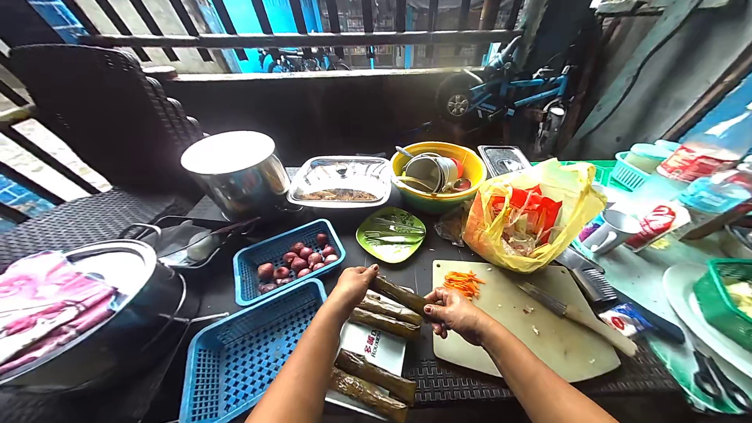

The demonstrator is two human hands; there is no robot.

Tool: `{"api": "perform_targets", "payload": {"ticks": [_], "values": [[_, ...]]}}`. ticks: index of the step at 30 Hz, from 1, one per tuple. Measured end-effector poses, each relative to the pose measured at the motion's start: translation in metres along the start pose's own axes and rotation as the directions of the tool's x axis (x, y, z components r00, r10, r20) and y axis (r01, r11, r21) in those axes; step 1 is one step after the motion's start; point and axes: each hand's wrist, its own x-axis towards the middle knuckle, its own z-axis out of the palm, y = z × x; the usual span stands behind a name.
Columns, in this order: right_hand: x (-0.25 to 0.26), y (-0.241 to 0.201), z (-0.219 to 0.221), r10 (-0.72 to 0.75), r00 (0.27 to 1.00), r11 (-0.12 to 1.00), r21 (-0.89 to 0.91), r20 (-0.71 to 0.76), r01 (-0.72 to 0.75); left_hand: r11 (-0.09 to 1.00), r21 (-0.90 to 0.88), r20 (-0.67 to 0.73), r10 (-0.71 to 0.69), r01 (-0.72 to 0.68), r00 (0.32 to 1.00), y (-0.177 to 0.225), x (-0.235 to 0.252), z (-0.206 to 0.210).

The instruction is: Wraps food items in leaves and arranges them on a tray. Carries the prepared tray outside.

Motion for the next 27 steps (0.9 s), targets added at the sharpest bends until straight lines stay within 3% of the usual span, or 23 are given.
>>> {"api": "perform_targets", "payload": {"ticks": [9, 21, 27], "values": [[0.064, 0.003, -0.004, 0.041, 0.997, 0.907, -0.417, -0.065, -0.065, 0.892, 0.438, -0.109, -0.071, 0.112, 0.991, -0.019, 0.035, 0.004], [0.073, 0.013, 0.011, 0.087, 0.97, 0.797, -0.568, -0.226, -0.204, 0.759, 0.65, -0.112, 0.037, 0.045, 0.993, -0.032, 0.018, 0.027], [0.072, 0.013, 0.011, 0.072, 0.956, 0.823, -0.524, -0.283, -0.217, 0.653, 0.754, -0.161, 0.086, 0.066, 0.983, -0.05, 0.01, 0.045]]}}
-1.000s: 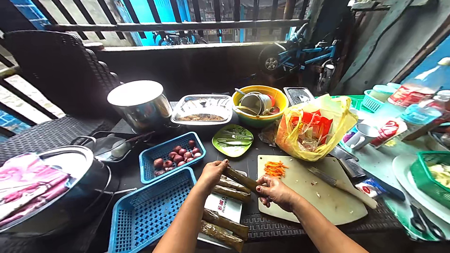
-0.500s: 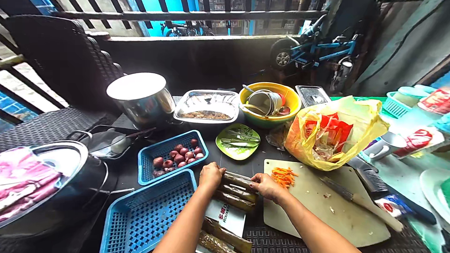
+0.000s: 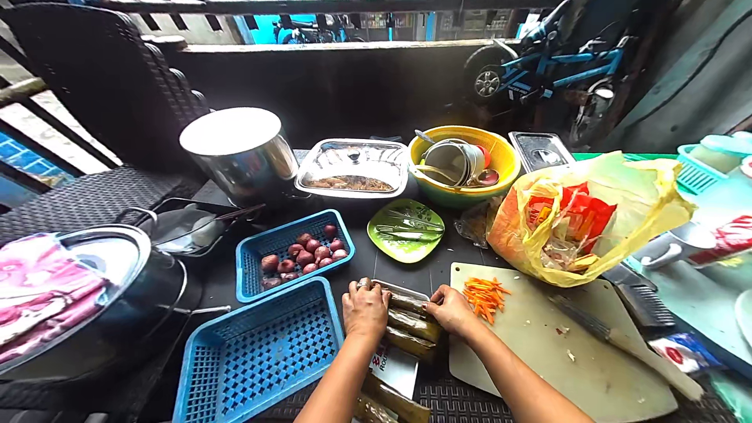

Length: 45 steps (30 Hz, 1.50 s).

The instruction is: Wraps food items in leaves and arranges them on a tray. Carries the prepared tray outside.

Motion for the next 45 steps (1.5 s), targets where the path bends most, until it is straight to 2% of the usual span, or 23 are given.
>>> {"api": "perform_targets", "payload": {"ticks": [5, 7, 9, 11, 13, 14, 15, 16, 17, 18, 19, 21, 23, 24, 26, 29, 33, 36, 39, 45], "values": [[-0.002, -0.003, 0.0, 0.015, 0.999, 1.0, 0.0, 0.035, -0.015, 0.998, -0.044, 0.042, -0.034, 0.035, 0.999, -0.003, 0.005, -0.01], [-0.002, -0.006, -0.003, 0.006, 0.998, 0.999, -0.036, 0.055, -0.004, 0.994, -0.1, 0.053, -0.042, 0.047, 0.998, -0.005, 0.006, -0.016], [-0.001, -0.005, -0.008, -0.006, 0.997, 0.995, -0.098, 0.08, 0.013, 0.981, -0.191, 0.007, -0.019, 0.02, 1.0, -0.007, -0.004, -0.018], [-0.002, -0.005, -0.016, -0.032, 0.996, 0.981, -0.186, 0.089, 0.048, 0.955, -0.29, -0.127, 0.028, -0.064, 0.991, -0.013, -0.031, -0.016], [-0.004, -0.012, -0.027, -0.063, 0.995, 0.96, -0.267, 0.075, 0.081, 0.924, -0.344, -0.316, 0.054, -0.167, 0.947, -0.028, -0.073, -0.008], [-0.005, -0.017, -0.031, -0.091, 0.995, 0.945, -0.31, 0.052, 0.103, 0.914, -0.364, -0.4, 0.019, -0.178, 0.916, -0.037, -0.098, 0.001], [-0.005, -0.023, -0.035, -0.134, 0.991, 0.933, -0.333, 0.03, 0.136, 0.9, -0.414, -0.424, -0.056, -0.139, 0.904, -0.046, -0.125, 0.008], [-0.003, -0.029, -0.036, -0.184, 0.983, 0.923, -0.341, 0.017, 0.178, 0.857, -0.513, -0.371, -0.162, -0.056, 0.914, -0.053, -0.152, 0.014], [0.002, -0.034, -0.036, -0.233, 0.972, 0.911, -0.344, 0.022, 0.226, 0.771, -0.634, -0.248, -0.28, 0.063, 0.927, -0.059, -0.178, 0.022], [0.009, -0.04, -0.035, -0.272, 0.961, 0.896, -0.35, 0.052, 0.273, 0.64, -0.743, -0.092, -0.387, 0.195, 0.918, -0.064, -0.197, 0.034], [0.017, -0.046, -0.034, -0.286, 0.952, 0.881, -0.36, 0.109, 0.306, 0.469, -0.822, 0.09, -0.455, 0.324, 0.886, -0.066, -0.211, 0.048], [0.038, -0.054, -0.028, -0.31, 0.924, 0.85, -0.369, 0.226, 0.375, 0.062, -0.884, 0.387, -0.458, 0.463, 0.8, -0.057, -0.223, 0.072], [0.053, -0.063, -0.024, -0.285, 0.891, 0.832, -0.371, 0.353, 0.413, -0.241, -0.867, 0.498, -0.412, 0.436, 0.763, -0.042, -0.221, 0.085], [0.058, -0.069, -0.023, -0.247, 0.877, 0.823, -0.388, 0.413, 0.415, -0.337, -0.856, 0.508, -0.41, 0.392, 0.758, -0.035, -0.218, 0.089], [0.058, -0.075, -0.024, -0.195, 0.852, 0.82, -0.396, 0.486, 0.413, -0.429, -0.854, 0.484, -0.45, 0.294, 0.75, -0.026, -0.214, 0.095], [0.051, -0.067, -0.018, -0.214, 0.838, 0.832, -0.356, 0.501, 0.425, -0.462, -0.862, 0.445, -0.496, 0.208, 0.746, -0.025, -0.217, 0.098], [0.048, -0.057, -0.01, -0.203, 0.819, 0.77, -0.429, 0.537, 0.472, -0.47, -0.856, 0.456, -0.492, 0.215, 0.741, -0.034, -0.224, 0.091], [0.047, -0.046, -0.003, -0.166, 0.834, 0.793, -0.432, 0.526, 0.43, -0.404, -0.887, 0.41, -0.47, 0.222, 0.782, -0.042, -0.23, 0.09], [0.037, -0.031, -0.001, -0.111, 0.846, 0.882, -0.34, 0.522, 0.325, -0.37, -0.909, 0.354, -0.435, 0.194, 0.828, -0.054, -0.239, 0.091], [-0.027, -0.014, -0.018, -0.131, 0.771, 0.964, -0.102, 0.624, 0.246, -0.347, -0.915, 0.321, -0.32, 0.205, 0.892, -0.085, -0.283, 0.086]]}}
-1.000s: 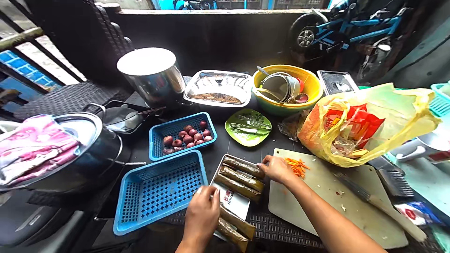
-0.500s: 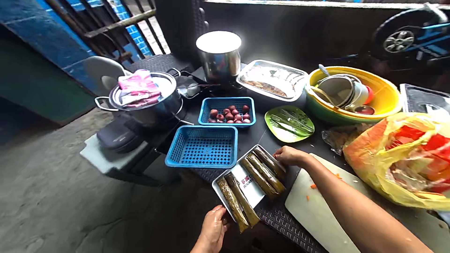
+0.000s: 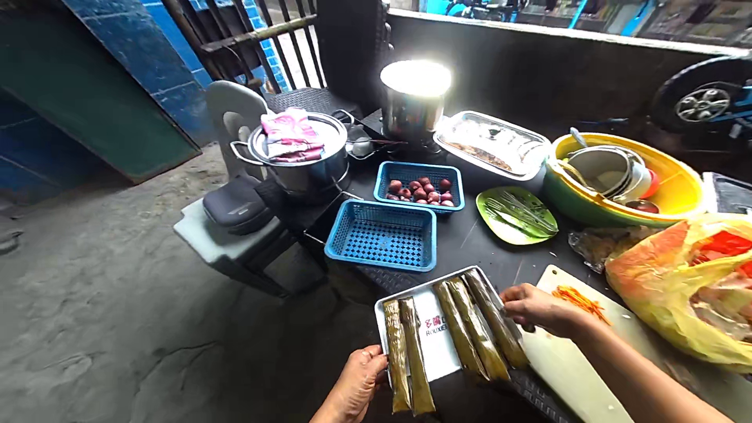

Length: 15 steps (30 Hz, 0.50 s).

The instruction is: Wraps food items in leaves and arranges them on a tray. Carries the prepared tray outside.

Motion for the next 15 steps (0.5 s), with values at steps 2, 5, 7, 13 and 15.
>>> {"api": "perform_targets", "payload": {"ticks": [2, 5, 7, 13, 15], "values": [[-0.021, -0.013, 0.022, -0.01, 1.0, 0.998, 0.062, 0.026, 0.009, 1.0, 0.005, 0.03, 0.017, -0.017, 0.999, 0.005, -0.016, -0.024], [-0.037, -0.043, 0.071, -0.036, 0.992, 0.99, 0.143, 0.125, 0.018, 0.998, 0.025, 0.077, 0.048, -0.05, 0.996, 0.018, -0.04, -0.082], [-0.038, -0.066, 0.113, -0.07, 0.975, 0.981, 0.192, 0.212, 0.029, 0.997, 0.038, 0.087, 0.069, -0.073, 0.994, 0.032, -0.057, -0.13], [-0.003, -0.16, 0.255, -0.189, 0.902, 0.976, 0.175, 0.389, 0.128, 0.986, 0.068, 0.054, 0.149, -0.152, 0.987, 0.094, -0.108, -0.305], [0.02, -0.193, 0.299, -0.241, 0.863, 0.963, 0.221, 0.443, 0.155, 0.982, 0.068, 0.027, 0.177, -0.179, 0.984, 0.117, -0.123, -0.357]]}}
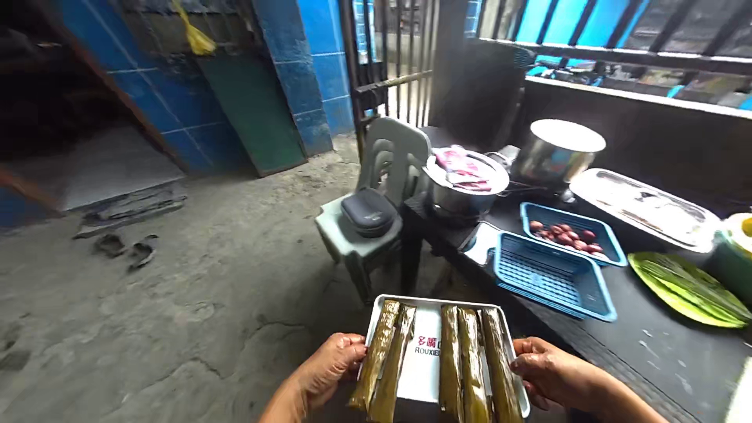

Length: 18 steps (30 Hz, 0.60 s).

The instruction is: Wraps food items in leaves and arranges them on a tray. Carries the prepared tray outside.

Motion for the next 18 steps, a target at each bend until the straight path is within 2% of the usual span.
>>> {"api": "perform_targets", "payload": {"ticks": [4, 11, 14, 18], "values": [[0.096, -0.044, 0.048, -0.033, 0.998, 0.997, 0.067, 0.061, 0.029, 0.999, -0.022, -0.075, 0.044, -0.046, 0.996, 0.037, -0.003, -0.097], [0.283, -0.138, 0.098, -0.027, 0.977, 0.997, 0.073, 0.214, 0.011, 0.973, -0.095, -0.206, 0.187, -0.21, 0.961, 0.075, 0.036, -0.263], [0.37, -0.195, 0.12, -0.054, 0.955, 0.996, 0.078, 0.291, 0.033, 0.947, -0.156, -0.372, 0.207, -0.281, 0.905, 0.106, 0.049, -0.326], [0.467, -0.28, 0.166, -0.057, 0.951, 0.993, 0.112, 0.303, 0.024, 0.896, -0.299, -0.575, 0.105, -0.327, 0.812, 0.17, 0.062, -0.398]]}}
